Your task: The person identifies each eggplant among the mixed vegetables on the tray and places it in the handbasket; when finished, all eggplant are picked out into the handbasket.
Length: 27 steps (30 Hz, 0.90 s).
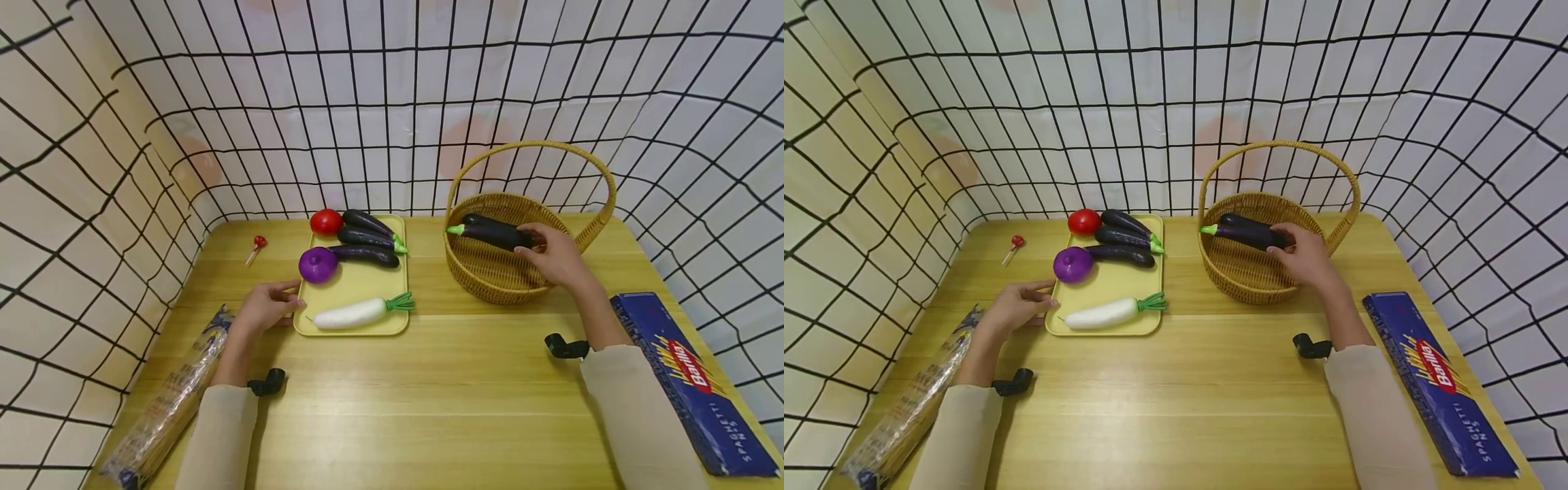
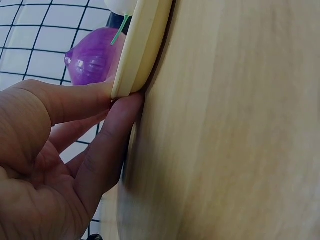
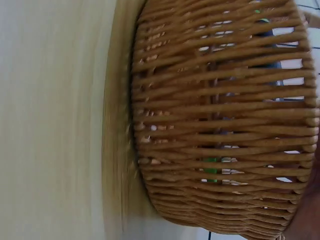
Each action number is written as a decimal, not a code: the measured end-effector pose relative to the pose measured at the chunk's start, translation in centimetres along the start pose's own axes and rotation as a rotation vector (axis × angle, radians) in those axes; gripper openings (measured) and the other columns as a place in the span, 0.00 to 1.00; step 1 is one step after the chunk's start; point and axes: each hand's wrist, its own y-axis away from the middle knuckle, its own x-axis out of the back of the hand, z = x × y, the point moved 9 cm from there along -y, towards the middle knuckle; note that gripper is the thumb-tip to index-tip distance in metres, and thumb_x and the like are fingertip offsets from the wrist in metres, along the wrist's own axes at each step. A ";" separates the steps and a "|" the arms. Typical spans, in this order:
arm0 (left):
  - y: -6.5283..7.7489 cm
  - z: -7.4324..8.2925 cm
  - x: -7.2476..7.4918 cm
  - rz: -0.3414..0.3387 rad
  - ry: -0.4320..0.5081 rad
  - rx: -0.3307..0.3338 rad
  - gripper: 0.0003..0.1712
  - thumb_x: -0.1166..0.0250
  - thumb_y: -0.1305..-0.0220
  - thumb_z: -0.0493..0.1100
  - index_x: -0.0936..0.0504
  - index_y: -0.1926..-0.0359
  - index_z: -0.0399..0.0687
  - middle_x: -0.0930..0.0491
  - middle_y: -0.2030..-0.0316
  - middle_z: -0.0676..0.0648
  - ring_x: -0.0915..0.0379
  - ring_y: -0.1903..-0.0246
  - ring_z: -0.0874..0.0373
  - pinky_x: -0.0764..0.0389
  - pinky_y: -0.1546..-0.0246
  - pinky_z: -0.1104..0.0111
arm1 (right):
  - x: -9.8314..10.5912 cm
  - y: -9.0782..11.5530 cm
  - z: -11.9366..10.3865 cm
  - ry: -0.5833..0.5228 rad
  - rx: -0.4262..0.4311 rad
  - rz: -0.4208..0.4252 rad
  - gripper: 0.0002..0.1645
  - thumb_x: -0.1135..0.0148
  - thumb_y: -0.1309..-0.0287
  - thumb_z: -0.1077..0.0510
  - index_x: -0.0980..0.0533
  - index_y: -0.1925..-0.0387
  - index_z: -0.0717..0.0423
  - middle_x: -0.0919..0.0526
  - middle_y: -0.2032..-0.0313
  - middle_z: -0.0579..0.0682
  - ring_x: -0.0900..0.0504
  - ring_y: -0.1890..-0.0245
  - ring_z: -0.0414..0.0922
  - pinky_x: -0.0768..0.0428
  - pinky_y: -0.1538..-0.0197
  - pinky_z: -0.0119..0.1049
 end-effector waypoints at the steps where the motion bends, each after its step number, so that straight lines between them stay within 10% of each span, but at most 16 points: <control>1: 0.0 0.0 0.0 0.002 0.002 0.003 0.36 0.28 0.33 0.41 0.28 0.26 0.51 0.20 0.48 0.39 0.18 0.56 0.55 0.10 0.59 0.66 | 0.0 -0.2 0.3 0.007 -0.011 -0.006 0.32 0.38 0.27 0.51 0.32 0.28 0.58 0.27 0.35 0.70 0.24 0.40 0.68 0.22 0.39 0.64; 27: -0.4 -0.2 0.1 0.007 0.000 0.003 0.35 0.30 0.32 0.40 0.28 0.26 0.51 0.19 0.48 0.39 0.19 0.56 0.55 0.10 0.59 0.66 | -1.2 -3.7 2.5 0.221 -0.101 -0.153 0.31 0.41 0.28 0.56 0.34 0.30 0.65 0.33 0.32 0.75 0.33 0.33 0.72 0.31 0.33 0.69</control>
